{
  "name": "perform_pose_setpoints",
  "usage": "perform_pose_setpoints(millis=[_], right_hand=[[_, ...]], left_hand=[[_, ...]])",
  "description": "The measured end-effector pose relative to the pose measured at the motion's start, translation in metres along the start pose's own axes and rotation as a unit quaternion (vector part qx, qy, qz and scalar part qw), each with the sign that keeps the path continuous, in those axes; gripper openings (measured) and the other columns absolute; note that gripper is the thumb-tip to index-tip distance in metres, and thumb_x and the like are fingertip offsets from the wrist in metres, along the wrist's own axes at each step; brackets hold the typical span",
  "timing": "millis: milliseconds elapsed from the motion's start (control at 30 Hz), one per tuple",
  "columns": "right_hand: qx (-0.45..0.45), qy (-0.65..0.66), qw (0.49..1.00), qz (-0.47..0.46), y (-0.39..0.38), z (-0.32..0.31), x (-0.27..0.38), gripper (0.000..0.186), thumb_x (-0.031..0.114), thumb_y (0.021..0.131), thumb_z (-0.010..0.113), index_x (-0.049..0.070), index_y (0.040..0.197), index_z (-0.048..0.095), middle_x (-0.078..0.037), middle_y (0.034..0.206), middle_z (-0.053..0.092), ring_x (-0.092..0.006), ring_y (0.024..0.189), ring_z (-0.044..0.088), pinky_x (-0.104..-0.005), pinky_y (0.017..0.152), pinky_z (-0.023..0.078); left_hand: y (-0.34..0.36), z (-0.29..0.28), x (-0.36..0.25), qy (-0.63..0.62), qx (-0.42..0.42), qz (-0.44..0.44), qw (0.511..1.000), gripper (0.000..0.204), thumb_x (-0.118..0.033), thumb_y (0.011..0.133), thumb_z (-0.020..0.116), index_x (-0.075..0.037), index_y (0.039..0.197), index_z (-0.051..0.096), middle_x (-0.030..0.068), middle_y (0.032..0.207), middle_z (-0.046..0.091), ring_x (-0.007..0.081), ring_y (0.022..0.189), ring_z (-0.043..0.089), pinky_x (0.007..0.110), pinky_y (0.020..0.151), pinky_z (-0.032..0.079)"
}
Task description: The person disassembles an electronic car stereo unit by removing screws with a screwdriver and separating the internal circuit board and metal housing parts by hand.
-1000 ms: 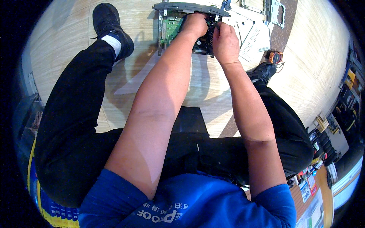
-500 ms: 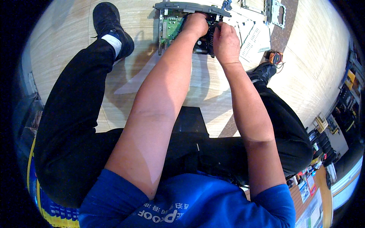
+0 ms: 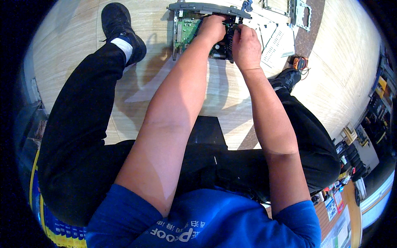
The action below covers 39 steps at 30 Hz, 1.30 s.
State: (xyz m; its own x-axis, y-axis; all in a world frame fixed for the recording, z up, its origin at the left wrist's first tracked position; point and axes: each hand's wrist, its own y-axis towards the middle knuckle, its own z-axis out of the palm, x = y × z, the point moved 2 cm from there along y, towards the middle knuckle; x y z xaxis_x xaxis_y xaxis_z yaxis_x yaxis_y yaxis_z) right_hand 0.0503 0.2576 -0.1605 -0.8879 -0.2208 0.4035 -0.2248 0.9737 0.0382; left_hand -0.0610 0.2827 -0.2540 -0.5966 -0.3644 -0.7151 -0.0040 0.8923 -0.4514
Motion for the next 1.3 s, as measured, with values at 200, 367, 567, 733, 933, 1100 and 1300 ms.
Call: perform_pose_setpoints(millis=[200, 367, 567, 733, 933, 1100, 1300], right_hand=[[0.001, -0.001, 1.0, 0.003, -0.001, 0.0, -0.001, 0.013, 0.015, 0.087, 0.054, 0.006, 0.096, 0.055, -0.019, 0.086, 0.058, -0.0382, 0.075, 0.06, -0.0458, 0.067, 0.05], [-0.001, 0.001, 1.0, -0.001, 0.0, 0.0, 0.0, 0.014, 0.015, 0.087, 0.054, 0.005, 0.096, 0.055, -0.019, 0.086, 0.058, -0.0383, 0.075, 0.06, -0.046, 0.067, 0.05], [-0.001, -0.002, 1.0, 0.003, -0.001, -0.002, -0.001, 0.014, 0.015, 0.087, 0.053, 0.005, 0.096, 0.055, -0.019, 0.085, 0.058, -0.0384, 0.074, 0.059, -0.0464, 0.066, 0.05], [0.032, -0.002, 0.999, 0.035, -0.006, -0.005, 0.004, 0.017, 0.012, 0.085, 0.056, 0.003, 0.099, 0.057, -0.019, 0.088, 0.06, -0.0368, 0.079, 0.059, -0.0442, 0.071, 0.049], [0.015, 0.012, 1.0, 0.02, -0.008, -0.004, 0.001, 0.014, 0.012, 0.085, 0.057, 0.003, 0.096, 0.057, -0.019, 0.087, 0.06, -0.0379, 0.079, 0.059, -0.0453, 0.07, 0.049], [0.016, 0.012, 1.0, 0.02, -0.007, -0.004, 0.001, 0.014, 0.013, 0.085, 0.056, 0.003, 0.095, 0.056, -0.019, 0.087, 0.059, -0.0379, 0.078, 0.059, -0.0455, 0.069, 0.049], [0.022, 0.008, 0.999, 0.022, -0.005, -0.005, 0.004, 0.013, 0.013, 0.085, 0.055, 0.004, 0.094, 0.056, -0.019, 0.087, 0.059, -0.0378, 0.077, 0.06, -0.0453, 0.069, 0.049]], left_hand=[[-0.004, -0.004, -0.006, 0.003, 0.011, 0.013, 1.0, 0.041, -0.002, 0.077, 0.052, -0.018, 0.112, 0.065, 0.0153, 0.117, 0.059, 0.0327, 0.108, 0.056, 0.039, 0.095, 0.044], [0.0, 0.001, -0.003, 0.012, 0.003, 0.017, 1.0, 0.04, -0.004, 0.08, 0.051, -0.018, 0.115, 0.064, 0.015, 0.12, 0.058, 0.0325, 0.11, 0.056, 0.039, 0.097, 0.044], [0.0, 0.001, -0.015, 0.051, 0.034, -0.023, 0.998, 0.04, -0.004, 0.082, 0.05, -0.018, 0.117, 0.062, 0.0151, 0.123, 0.056, 0.0329, 0.114, 0.054, 0.041, 0.097, 0.043], [0.005, 0.0, -0.008, 0.066, 0.001, 0.0, 0.998, 0.032, -0.009, 0.076, 0.053, -0.01, 0.106, 0.067, 0.0172, 0.111, 0.062, 0.0355, 0.102, 0.059, 0.042, 0.091, 0.046], [0.01, 0.003, -0.008, 0.096, 0.009, 0.009, 0.995, 0.033, -0.01, 0.078, 0.052, -0.011, 0.107, 0.066, 0.0173, 0.11, 0.062, 0.0364, 0.1, 0.06, 0.043, 0.089, 0.047], [0.009, 0.004, -0.008, 0.082, 0.007, -0.011, 0.997, 0.034, -0.01, 0.077, 0.052, -0.011, 0.109, 0.065, 0.0176, 0.111, 0.062, 0.0362, 0.102, 0.059, 0.042, 0.09, 0.047], [0.009, 0.004, -0.005, 0.081, 0.004, -0.017, 0.997, 0.034, -0.011, 0.077, 0.054, -0.011, 0.11, 0.064, 0.0176, 0.113, 0.061, 0.036, 0.104, 0.058, 0.041, 0.091, 0.046]])
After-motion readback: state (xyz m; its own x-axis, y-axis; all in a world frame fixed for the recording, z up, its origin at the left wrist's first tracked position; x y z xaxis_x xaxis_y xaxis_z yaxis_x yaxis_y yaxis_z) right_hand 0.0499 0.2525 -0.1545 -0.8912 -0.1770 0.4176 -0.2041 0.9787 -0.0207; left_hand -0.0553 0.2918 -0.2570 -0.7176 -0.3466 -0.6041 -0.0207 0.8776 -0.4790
